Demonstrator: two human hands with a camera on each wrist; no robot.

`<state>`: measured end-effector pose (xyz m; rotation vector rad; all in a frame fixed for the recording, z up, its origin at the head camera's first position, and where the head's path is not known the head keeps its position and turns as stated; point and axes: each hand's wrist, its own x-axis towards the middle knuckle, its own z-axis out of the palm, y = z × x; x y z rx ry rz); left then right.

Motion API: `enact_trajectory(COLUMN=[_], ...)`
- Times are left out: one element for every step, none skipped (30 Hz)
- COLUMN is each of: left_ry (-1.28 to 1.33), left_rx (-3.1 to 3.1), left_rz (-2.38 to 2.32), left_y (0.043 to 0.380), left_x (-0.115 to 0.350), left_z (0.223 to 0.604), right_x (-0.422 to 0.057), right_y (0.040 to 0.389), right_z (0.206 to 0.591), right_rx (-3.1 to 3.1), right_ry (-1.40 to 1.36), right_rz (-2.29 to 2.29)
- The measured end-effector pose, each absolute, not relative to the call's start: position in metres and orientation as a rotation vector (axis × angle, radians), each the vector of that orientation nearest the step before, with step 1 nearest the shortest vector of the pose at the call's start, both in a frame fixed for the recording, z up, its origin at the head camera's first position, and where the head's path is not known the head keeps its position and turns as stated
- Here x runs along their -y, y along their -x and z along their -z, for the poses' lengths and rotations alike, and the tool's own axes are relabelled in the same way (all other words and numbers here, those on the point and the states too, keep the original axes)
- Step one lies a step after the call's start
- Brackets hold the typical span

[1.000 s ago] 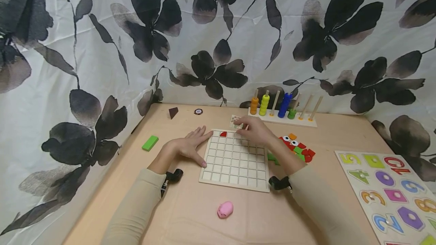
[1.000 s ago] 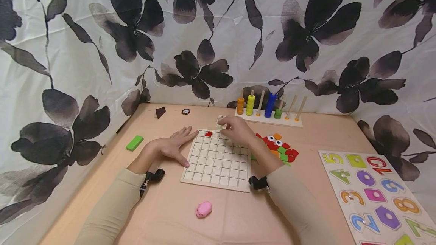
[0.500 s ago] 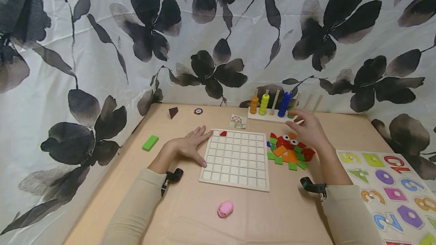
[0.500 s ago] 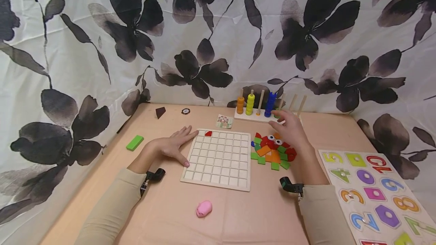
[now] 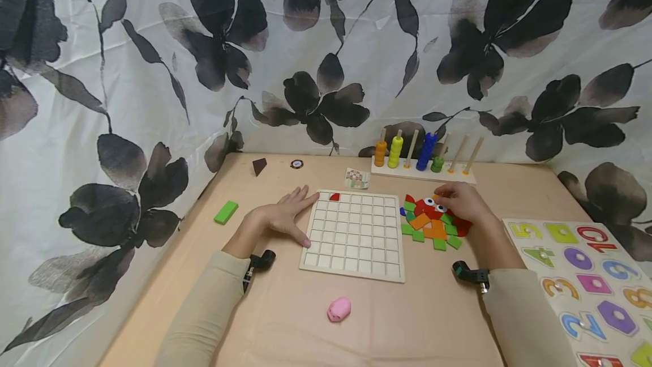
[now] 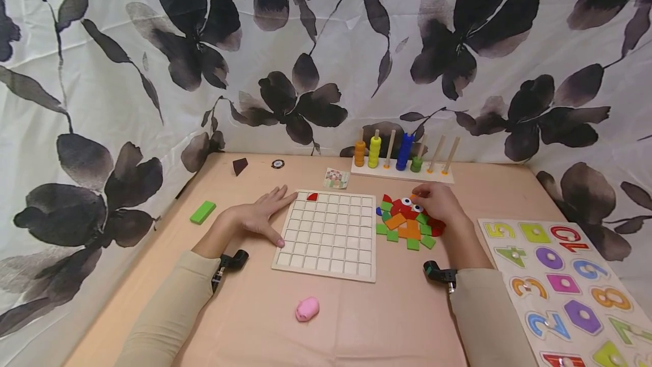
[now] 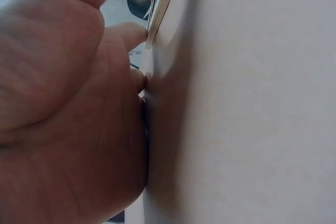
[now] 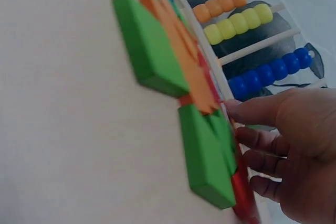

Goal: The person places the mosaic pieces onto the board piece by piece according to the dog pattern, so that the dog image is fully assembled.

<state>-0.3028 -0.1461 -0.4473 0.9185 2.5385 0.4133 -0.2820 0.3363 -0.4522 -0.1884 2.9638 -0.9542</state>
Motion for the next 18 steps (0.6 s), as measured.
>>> enact_trajectory(left_ry=[-0.920, -0.918, -0.916, -0.917, -0.915, -0.916, -0.921, -0.926, -0.932, -0.937, -0.934, -0.934, -0.931, -0.924, -0.918, -0.917, -0.912, -0.914], left_rx=[-2.540, -2.541, -2.542, -2.544, -2.545, -2.547, -2.548, -2.545, -2.543, -2.544, -2.543, -2.543, -2.544, -2.543, -2.547, -2.550, -2.549, -2.550], left_rz=[-0.412, -0.410, -0.408, -0.410, -0.412, -0.408, -0.402, -0.403, -0.403, -0.402, -0.403, -0.401, -0.405, -0.411, -0.409, -0.412, -0.415, -0.415], left_y=[0.303, 0.303, 0.304, 0.304, 0.304, 0.304, 0.304, 0.304, 0.304, 0.304, 0.304, 0.304, 0.304, 0.304, 0.303, 0.303, 0.303, 0.303], left_x=[0.146, 0.146, 0.146, 0.146, 0.146, 0.146, 0.146, 0.145, 0.145, 0.145, 0.145, 0.145, 0.146, 0.146, 0.146, 0.147, 0.147, 0.147], left_z=[0.448, 0.448, 0.448, 0.448, 0.448, 0.448, 0.448, 0.448, 0.449, 0.449, 0.449, 0.449, 0.449, 0.449, 0.449, 0.449, 0.448, 0.448], right_x=[-0.336, -0.336, -0.336, -0.336, -0.336, -0.336, -0.336, -0.336, -0.335, -0.334, -0.331, -0.329, -0.325, -0.320, -0.314, -0.308, -0.301, -0.293], right_y=[0.283, 0.284, 0.284, 0.285, 0.285, 0.285, 0.284, 0.284, 0.283, 0.282, 0.281, 0.281, 0.280, 0.279, 0.279, 0.279, 0.279, 0.280], right_z=[0.454, 0.455, 0.456, 0.457, 0.457, 0.457, 0.456, 0.456, 0.455, 0.453, 0.450, 0.447, 0.444, 0.440, 0.435, 0.430, 0.426, 0.422], right_rx=[-2.963, -2.966, -2.968, -2.969, -2.969, -2.971, -2.977, -2.984, -2.994, -3.001, -3.008, -3.021, -3.034, -3.044, -3.054, -3.056, -3.051, -3.042], right_ry=[0.184, 0.180, 0.167, 0.152, 0.138, 0.127, 0.119, 0.113, 0.126, 0.141, 0.154, 0.178, 0.204, 0.226, 0.252, 0.266, 0.283, 0.313], right_rz=[0.960, 0.967, 0.972, 0.990, 1.007, 1.026, 1.041, 1.056, 1.072, 1.088, 1.106, 1.122, 1.142, 1.178, 1.214, 1.254, 1.300, 1.339])
